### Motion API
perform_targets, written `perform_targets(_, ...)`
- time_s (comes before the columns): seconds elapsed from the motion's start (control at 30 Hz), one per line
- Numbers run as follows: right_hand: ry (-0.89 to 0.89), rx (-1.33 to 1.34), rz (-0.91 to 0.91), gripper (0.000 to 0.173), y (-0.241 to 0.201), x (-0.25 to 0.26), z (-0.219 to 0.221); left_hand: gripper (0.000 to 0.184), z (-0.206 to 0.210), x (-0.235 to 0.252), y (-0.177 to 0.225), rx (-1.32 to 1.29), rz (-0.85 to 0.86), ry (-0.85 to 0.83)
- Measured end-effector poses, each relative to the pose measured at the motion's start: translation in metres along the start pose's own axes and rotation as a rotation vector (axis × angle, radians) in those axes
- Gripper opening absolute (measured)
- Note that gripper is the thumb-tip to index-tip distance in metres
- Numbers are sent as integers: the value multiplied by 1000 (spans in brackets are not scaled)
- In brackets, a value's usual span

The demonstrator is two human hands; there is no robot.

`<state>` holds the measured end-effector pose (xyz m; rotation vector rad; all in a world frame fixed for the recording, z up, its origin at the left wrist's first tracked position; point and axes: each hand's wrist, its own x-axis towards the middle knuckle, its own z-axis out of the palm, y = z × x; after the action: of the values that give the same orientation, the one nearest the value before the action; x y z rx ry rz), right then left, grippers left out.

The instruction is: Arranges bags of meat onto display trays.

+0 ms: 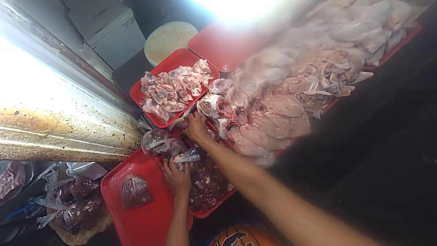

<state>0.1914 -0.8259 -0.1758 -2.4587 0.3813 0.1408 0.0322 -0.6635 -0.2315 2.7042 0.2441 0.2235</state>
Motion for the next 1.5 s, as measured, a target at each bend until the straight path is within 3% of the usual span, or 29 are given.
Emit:
perform_targets(0.1, 35, 14, -10, 64, -1, 4, 5, 70, -1, -1, -2, -17, -2, -13)
perform_targets(0.23, -115, -120, 12, 75, -17, 29, -6, 70, -6, 1, -2, 1, -20, -71)
perform_targets(0.33, -174, -102, -101, 82, -10, 27, -16, 77, -14, 0, 3, 17, -24, -108)
perform_targets(0.4, -35, 25, -176, 73, 12, 2, -28, 87, -23, -1, 10, 7, -7, -114)
perform_targets(0.47, 129, 83, -130, 61, 35, -39, -39, 92, -33, 0, 17, -11, 31, -95)
perform_targets(0.5, 133, 70, -58, 64, 46, -56, -41, 89, -40, 2, 24, -40, 69, -72)
perform_targets(0.6, -116, 21, 105, 99, 73, -77, -39, 68, -54, 24, 67, -184, 244, -53)
perform_targets(0.67, -229, 32, 95, 106, 79, -73, -33, 75, -53, 57, 102, -183, 173, -348)
perform_targets(0.73, -243, 77, 57, 99, 81, -65, -27, 95, -27, 97, 119, -129, 10, -715)
perform_targets(0.8, -205, 146, 34, 95, 88, -62, -24, 97, 8, 119, 114, -145, -93, -875)
perform_targets(0.87, -150, 222, -10, 93, 94, -62, -22, 92, 20, 117, 108, -221, -117, -817)
perform_targets(1.03, -19, 378, -167, 86, 90, -53, -6, 83, 9, 98, 101, -249, -3, -487)
perform_targets(1.2, -131, 284, -138, 84, 83, -21, -9, 83, 4, 118, 99, -162, -21, -582)
perform_targets(1.3, -75, 351, -159, 94, 95, -46, -13, 80, 13, 111, 100, -190, -48, -529)
perform_targets(1.37, -54, 278, -179, 80, 103, -65, -13, 79, 17, 113, 100, -186, -49, -500)
perform_targets(1.43, -192, 45, -245, 58, 109, -81, -10, 79, 17, 119, 101, -168, -73, -526)
perform_targets(1.5, -427, -233, -331, 56, 114, -91, -4, 79, 17, 123, 105, -146, -98, -566)
